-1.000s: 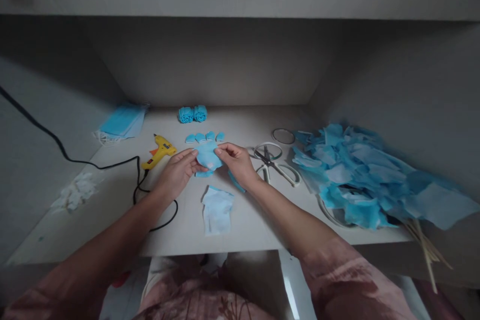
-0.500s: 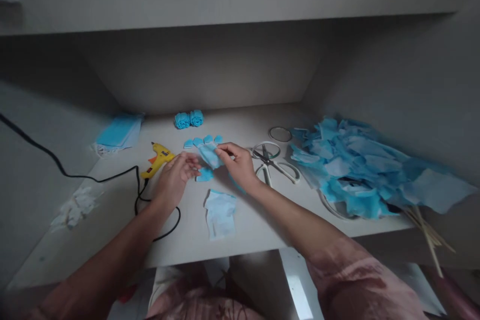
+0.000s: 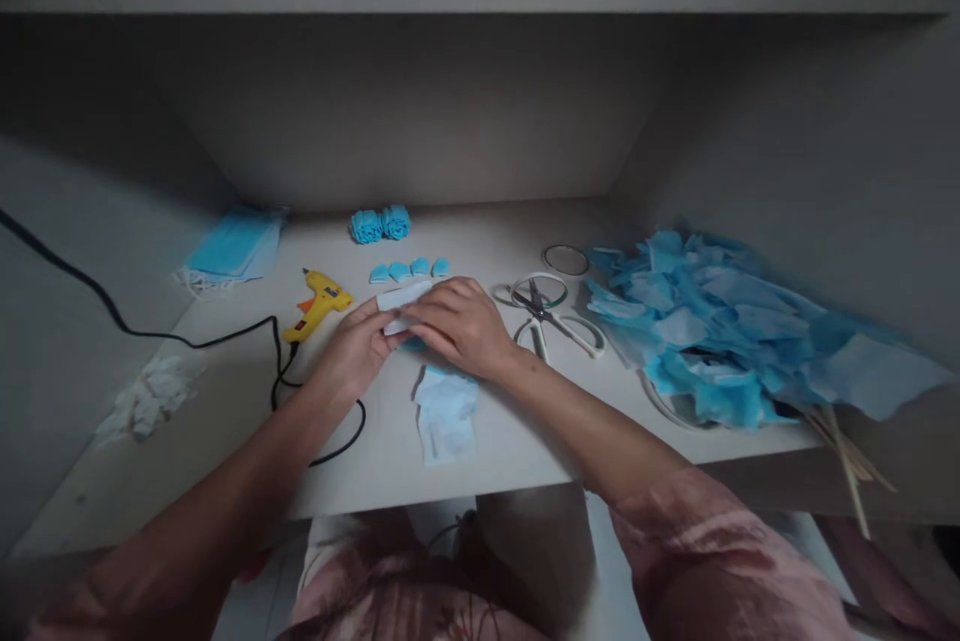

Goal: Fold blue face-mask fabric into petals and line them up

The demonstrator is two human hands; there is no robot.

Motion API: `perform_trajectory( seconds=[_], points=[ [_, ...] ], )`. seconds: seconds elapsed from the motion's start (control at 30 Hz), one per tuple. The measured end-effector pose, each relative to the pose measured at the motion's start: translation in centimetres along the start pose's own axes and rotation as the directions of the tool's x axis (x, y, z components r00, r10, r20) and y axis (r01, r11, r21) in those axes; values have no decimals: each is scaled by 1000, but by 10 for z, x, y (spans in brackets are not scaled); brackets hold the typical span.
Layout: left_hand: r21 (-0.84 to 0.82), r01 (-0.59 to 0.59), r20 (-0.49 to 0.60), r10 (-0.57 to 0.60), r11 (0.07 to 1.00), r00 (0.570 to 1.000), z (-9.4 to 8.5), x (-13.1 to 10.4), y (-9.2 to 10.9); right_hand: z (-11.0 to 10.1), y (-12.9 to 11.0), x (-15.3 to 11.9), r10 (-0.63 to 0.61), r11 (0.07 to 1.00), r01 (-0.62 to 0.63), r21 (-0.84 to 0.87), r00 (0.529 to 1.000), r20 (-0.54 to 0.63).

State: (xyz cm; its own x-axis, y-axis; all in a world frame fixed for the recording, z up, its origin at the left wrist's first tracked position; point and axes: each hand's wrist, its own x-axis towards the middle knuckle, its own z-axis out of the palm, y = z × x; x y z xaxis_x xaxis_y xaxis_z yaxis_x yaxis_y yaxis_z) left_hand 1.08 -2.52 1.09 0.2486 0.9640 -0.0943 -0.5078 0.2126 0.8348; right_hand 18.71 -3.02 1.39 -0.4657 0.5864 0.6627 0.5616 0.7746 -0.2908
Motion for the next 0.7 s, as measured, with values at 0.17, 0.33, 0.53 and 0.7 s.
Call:
perform_trajectory(
  seconds=[0.17,0.33,0.53,0.7],
  points=[
    [107,-70,37,66,992,997,7,-6,7,-16,0,12,459,837,-410,362,887,-56],
    [195,-128,59,118,972,991,18,-4,14,-21,-3,20,642,373,-607,702,715,277],
    [340,-243,100,222,908,970,32,-78,48,-19,12,19,668,346,-445,826,735,116],
    [718,-146,472,-322,680,820,15,-183,9,-11,43,4,659,432,-430,793,750,48]
  ],
)
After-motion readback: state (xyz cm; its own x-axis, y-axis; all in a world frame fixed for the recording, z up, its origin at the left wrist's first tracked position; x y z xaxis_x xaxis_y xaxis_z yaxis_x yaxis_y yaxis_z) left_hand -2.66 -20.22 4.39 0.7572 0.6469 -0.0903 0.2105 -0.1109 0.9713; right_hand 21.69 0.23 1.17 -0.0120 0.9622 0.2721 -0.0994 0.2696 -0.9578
